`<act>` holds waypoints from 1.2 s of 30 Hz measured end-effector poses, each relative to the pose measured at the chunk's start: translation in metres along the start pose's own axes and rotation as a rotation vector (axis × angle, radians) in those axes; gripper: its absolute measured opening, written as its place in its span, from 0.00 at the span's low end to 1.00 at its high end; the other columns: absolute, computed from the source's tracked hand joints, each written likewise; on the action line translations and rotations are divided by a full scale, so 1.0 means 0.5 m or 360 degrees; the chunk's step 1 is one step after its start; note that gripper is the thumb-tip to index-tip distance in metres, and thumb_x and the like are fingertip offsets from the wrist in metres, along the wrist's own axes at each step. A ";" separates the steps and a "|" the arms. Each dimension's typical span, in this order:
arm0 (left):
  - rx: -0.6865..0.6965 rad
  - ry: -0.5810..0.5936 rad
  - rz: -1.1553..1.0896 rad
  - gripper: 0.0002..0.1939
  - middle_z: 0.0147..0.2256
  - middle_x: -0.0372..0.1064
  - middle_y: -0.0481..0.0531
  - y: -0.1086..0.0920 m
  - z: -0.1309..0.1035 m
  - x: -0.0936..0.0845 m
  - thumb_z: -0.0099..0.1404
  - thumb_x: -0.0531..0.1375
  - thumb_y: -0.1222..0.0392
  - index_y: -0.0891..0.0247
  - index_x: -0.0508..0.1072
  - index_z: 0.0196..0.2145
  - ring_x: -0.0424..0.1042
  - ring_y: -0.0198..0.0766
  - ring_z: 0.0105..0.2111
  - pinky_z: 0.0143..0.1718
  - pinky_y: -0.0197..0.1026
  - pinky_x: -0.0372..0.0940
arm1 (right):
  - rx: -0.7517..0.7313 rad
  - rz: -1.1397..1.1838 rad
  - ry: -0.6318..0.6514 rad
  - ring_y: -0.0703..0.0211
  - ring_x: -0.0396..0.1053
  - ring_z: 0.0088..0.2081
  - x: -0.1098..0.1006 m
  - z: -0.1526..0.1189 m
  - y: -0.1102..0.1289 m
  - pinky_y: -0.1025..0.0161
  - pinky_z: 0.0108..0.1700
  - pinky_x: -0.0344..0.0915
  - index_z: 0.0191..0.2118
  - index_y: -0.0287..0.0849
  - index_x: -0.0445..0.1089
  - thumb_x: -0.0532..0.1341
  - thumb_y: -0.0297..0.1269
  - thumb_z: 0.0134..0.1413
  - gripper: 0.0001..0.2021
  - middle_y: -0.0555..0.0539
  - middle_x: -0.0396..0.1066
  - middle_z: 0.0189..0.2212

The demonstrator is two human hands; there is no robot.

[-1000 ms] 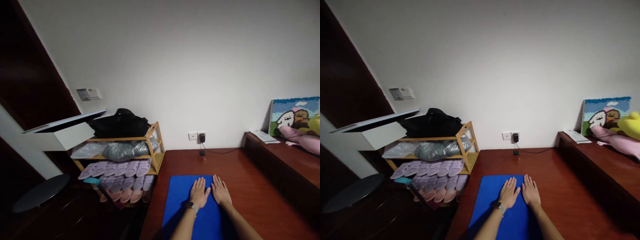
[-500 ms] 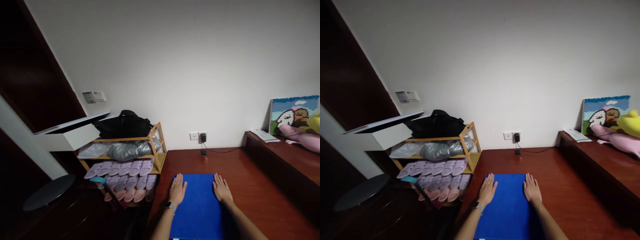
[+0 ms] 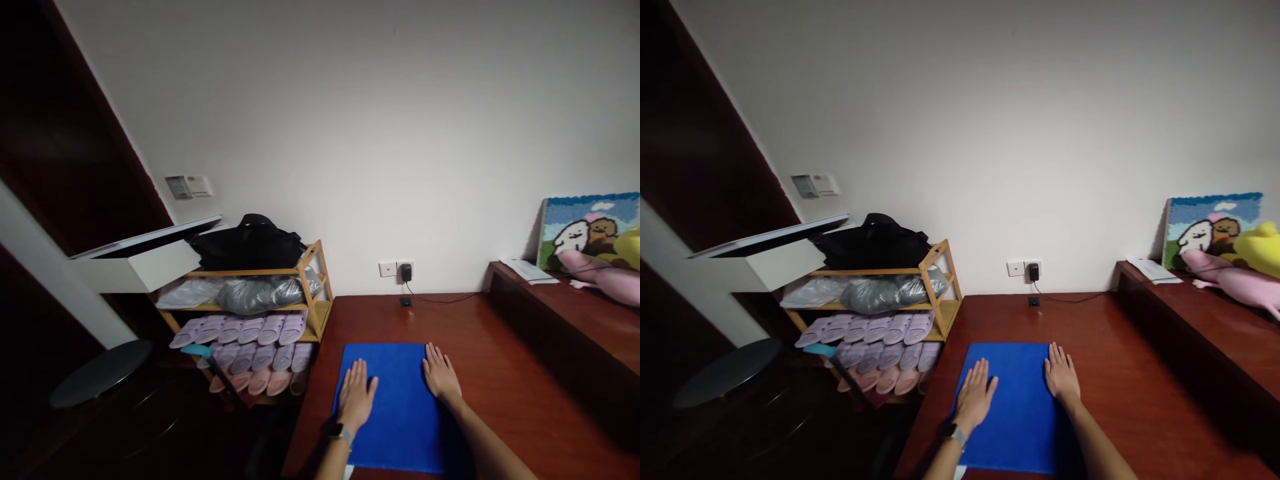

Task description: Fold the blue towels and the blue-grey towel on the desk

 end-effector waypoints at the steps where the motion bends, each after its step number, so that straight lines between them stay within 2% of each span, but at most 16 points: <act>1: -0.0058 -0.0005 0.0024 0.40 0.75 0.45 0.57 0.041 -0.010 -0.011 0.77 0.35 0.37 0.67 0.52 0.75 0.45 0.49 0.75 0.75 0.55 0.47 | 0.0000 -0.0001 0.0004 0.52 0.40 0.77 -0.001 0.000 0.001 0.51 0.75 0.38 0.77 0.33 0.44 0.35 0.44 0.71 0.35 0.44 0.42 0.77; 3: -0.0098 -0.0018 0.0049 0.39 0.75 0.44 0.57 0.095 -0.029 -0.025 0.78 0.35 0.38 0.66 0.51 0.75 0.45 0.47 0.75 0.75 0.54 0.47 | 0.0003 0.0012 0.0019 0.52 0.39 0.77 -0.006 0.001 0.003 0.51 0.75 0.37 0.77 0.33 0.43 0.36 0.44 0.71 0.35 0.43 0.42 0.77; 5: -0.0085 -0.0029 0.0049 0.39 0.75 0.43 0.56 0.117 -0.044 -0.030 0.78 0.34 0.39 0.66 0.51 0.75 0.45 0.46 0.75 0.75 0.53 0.47 | 0.0020 0.0045 0.0058 0.52 0.38 0.77 -0.014 0.002 0.007 0.50 0.76 0.36 0.77 0.34 0.43 0.36 0.45 0.71 0.35 0.43 0.42 0.77; 10: -0.0083 -0.0043 0.0054 0.37 0.75 0.43 0.56 0.110 -0.049 -0.022 0.79 0.35 0.42 0.67 0.51 0.75 0.45 0.45 0.75 0.75 0.53 0.46 | 0.0056 0.0083 0.0071 0.52 0.38 0.77 -0.023 -0.032 0.006 0.50 0.76 0.38 0.77 0.35 0.42 0.34 0.46 0.72 0.35 0.47 0.40 0.78; 16: -0.0080 -0.0122 0.0078 0.35 0.75 0.45 0.57 0.118 -0.038 -0.012 0.79 0.38 0.43 0.64 0.52 0.75 0.47 0.46 0.74 0.74 0.53 0.48 | -0.0009 0.0045 -0.0008 0.52 0.40 0.77 0.033 -0.140 -0.013 0.49 0.76 0.39 0.77 0.37 0.44 0.35 0.48 0.72 0.35 0.47 0.43 0.77; 20: -0.0071 -0.0123 0.0132 0.34 0.74 0.48 0.59 0.118 -0.035 -0.021 0.79 0.40 0.45 0.67 0.53 0.74 0.49 0.48 0.74 0.74 0.56 0.49 | -0.0033 0.0011 -0.0017 0.50 0.40 0.77 0.037 -0.164 -0.007 0.48 0.76 0.38 0.77 0.36 0.45 0.37 0.47 0.72 0.35 0.45 0.43 0.76; 22: -0.0010 -0.0189 0.0147 0.33 0.74 0.48 0.60 0.086 -0.033 -0.029 0.79 0.40 0.47 0.67 0.54 0.74 0.49 0.48 0.74 0.74 0.58 0.49 | -0.0026 0.0047 -0.0015 0.51 0.41 0.77 0.030 -0.162 -0.002 0.48 0.76 0.39 0.76 0.36 0.45 0.37 0.47 0.72 0.34 0.45 0.44 0.76; 23: 0.0046 -0.0229 0.0137 0.33 0.74 0.48 0.59 0.056 -0.031 -0.031 0.79 0.40 0.47 0.66 0.53 0.74 0.49 0.48 0.74 0.74 0.58 0.49 | -0.0027 0.0070 -0.0017 0.51 0.41 0.77 0.026 -0.161 0.000 0.48 0.76 0.39 0.76 0.36 0.45 0.37 0.47 0.72 0.34 0.46 0.44 0.76; 25: 0.0231 -0.0262 0.0074 0.32 0.74 0.48 0.57 -0.029 -0.029 -0.023 0.80 0.39 0.48 0.64 0.52 0.75 0.49 0.47 0.74 0.74 0.57 0.50 | -0.0027 0.0101 -0.0022 0.51 0.40 0.77 0.021 -0.159 0.001 0.48 0.76 0.39 0.76 0.35 0.45 0.38 0.47 0.72 0.34 0.46 0.43 0.76; 29: 0.0638 -0.0099 -0.0110 0.33 0.75 0.48 0.54 -0.226 -0.029 0.022 0.80 0.37 0.46 0.62 0.48 0.75 0.48 0.45 0.74 0.74 0.54 0.50 | -0.0066 0.0090 -0.0013 0.50 0.39 0.77 0.021 -0.161 -0.003 0.47 0.76 0.39 0.76 0.33 0.45 0.38 0.45 0.71 0.34 0.45 0.42 0.76; 31: 0.0674 -0.0002 -0.0144 0.33 0.75 0.48 0.55 -0.276 -0.028 0.043 0.80 0.35 0.47 0.62 0.47 0.76 0.47 0.44 0.74 0.74 0.55 0.50 | -0.0106 0.0081 -0.0013 0.49 0.39 0.77 0.022 -0.162 -0.004 0.46 0.76 0.39 0.76 0.33 0.46 0.39 0.44 0.71 0.34 0.44 0.42 0.76; 33: 0.0624 0.0042 -0.0136 0.33 0.74 0.49 0.56 -0.271 -0.028 0.052 0.80 0.34 0.47 0.62 0.47 0.75 0.48 0.45 0.74 0.74 0.56 0.49 | -0.0119 0.0075 -0.0025 0.49 0.40 0.77 0.024 -0.162 -0.004 0.46 0.76 0.40 0.76 0.32 0.46 0.38 0.44 0.71 0.34 0.44 0.42 0.76; 34: 0.0586 0.0040 -0.0124 0.33 0.74 0.49 0.56 -0.249 -0.029 0.051 0.80 0.34 0.46 0.62 0.48 0.75 0.47 0.46 0.74 0.74 0.56 0.49 | -0.0111 0.0072 -0.0031 0.49 0.40 0.77 0.025 -0.162 -0.005 0.46 0.76 0.40 0.76 0.32 0.45 0.38 0.45 0.71 0.34 0.44 0.42 0.76; 36: 0.0463 0.0009 -0.0088 0.35 0.74 0.48 0.57 -0.172 -0.035 0.040 0.79 0.35 0.44 0.63 0.49 0.75 0.47 0.47 0.74 0.74 0.56 0.49 | -0.0085 0.0066 -0.0038 0.49 0.41 0.77 0.028 -0.161 -0.004 0.46 0.76 0.40 0.76 0.32 0.44 0.36 0.46 0.72 0.35 0.44 0.43 0.76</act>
Point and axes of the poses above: each hand's wrist, its own z-axis towards the middle knuckle, its own x-axis out of the palm, y = z × x, the point moved 4 cm from there along z, towards the middle knuckle
